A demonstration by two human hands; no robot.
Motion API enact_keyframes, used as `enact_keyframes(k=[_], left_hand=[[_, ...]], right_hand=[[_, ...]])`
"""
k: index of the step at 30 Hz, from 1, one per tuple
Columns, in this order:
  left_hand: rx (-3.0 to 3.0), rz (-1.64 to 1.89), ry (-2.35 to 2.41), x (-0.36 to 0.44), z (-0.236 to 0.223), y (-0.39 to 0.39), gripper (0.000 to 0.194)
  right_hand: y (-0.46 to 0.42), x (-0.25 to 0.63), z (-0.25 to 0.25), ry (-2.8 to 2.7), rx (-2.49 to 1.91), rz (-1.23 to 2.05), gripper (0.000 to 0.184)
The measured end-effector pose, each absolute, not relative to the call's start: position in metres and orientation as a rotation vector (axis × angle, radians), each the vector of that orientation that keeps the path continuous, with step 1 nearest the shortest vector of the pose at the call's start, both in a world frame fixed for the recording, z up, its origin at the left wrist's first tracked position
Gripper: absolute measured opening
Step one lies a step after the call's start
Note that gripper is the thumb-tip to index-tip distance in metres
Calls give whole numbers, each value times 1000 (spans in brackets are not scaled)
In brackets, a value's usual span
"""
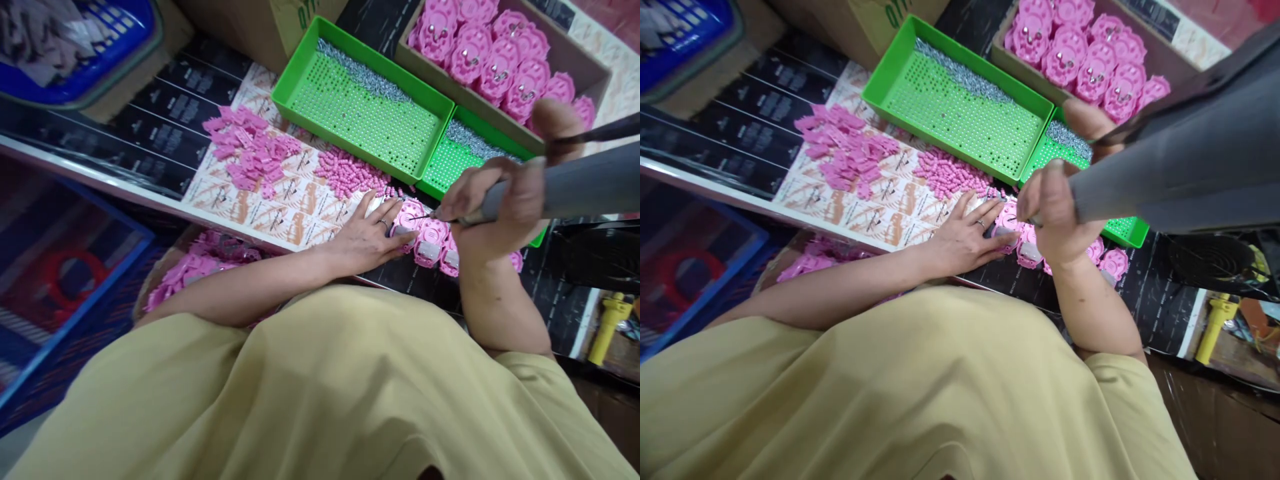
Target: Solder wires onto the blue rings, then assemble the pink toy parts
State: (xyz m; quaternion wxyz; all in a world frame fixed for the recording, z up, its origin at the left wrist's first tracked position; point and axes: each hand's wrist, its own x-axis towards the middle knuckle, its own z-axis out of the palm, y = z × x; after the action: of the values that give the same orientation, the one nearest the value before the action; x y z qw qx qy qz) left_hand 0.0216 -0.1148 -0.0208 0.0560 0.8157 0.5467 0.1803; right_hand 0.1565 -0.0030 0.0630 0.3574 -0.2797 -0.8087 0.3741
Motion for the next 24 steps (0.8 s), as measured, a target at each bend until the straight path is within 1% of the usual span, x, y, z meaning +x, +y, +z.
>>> enact_keyframes(k=[3,8,13,14,20,24], left_hand=[[2497,547,1666,22,-20,-115,39],[2498,607,1641,21,-20,-114,41],[2491,629,1627,21,-20,-113,38],[2490,622,1624,21,-20,-112,37],[2476,589,1630,21,-18,-111,36],[2472,582,1619,21,-17,-112,39]], right_hand=[[-26,147,58,-2063,-741,859,59],[-27,144,47,-1951,-631,904,51],[-28,142,45,-1869,-543,934,32],[-29,140,45,-1861,-529,957,30],[-27,128,41,-1834,-563,1054,39],[-14,146,36,-1957,-672,1065,57]])
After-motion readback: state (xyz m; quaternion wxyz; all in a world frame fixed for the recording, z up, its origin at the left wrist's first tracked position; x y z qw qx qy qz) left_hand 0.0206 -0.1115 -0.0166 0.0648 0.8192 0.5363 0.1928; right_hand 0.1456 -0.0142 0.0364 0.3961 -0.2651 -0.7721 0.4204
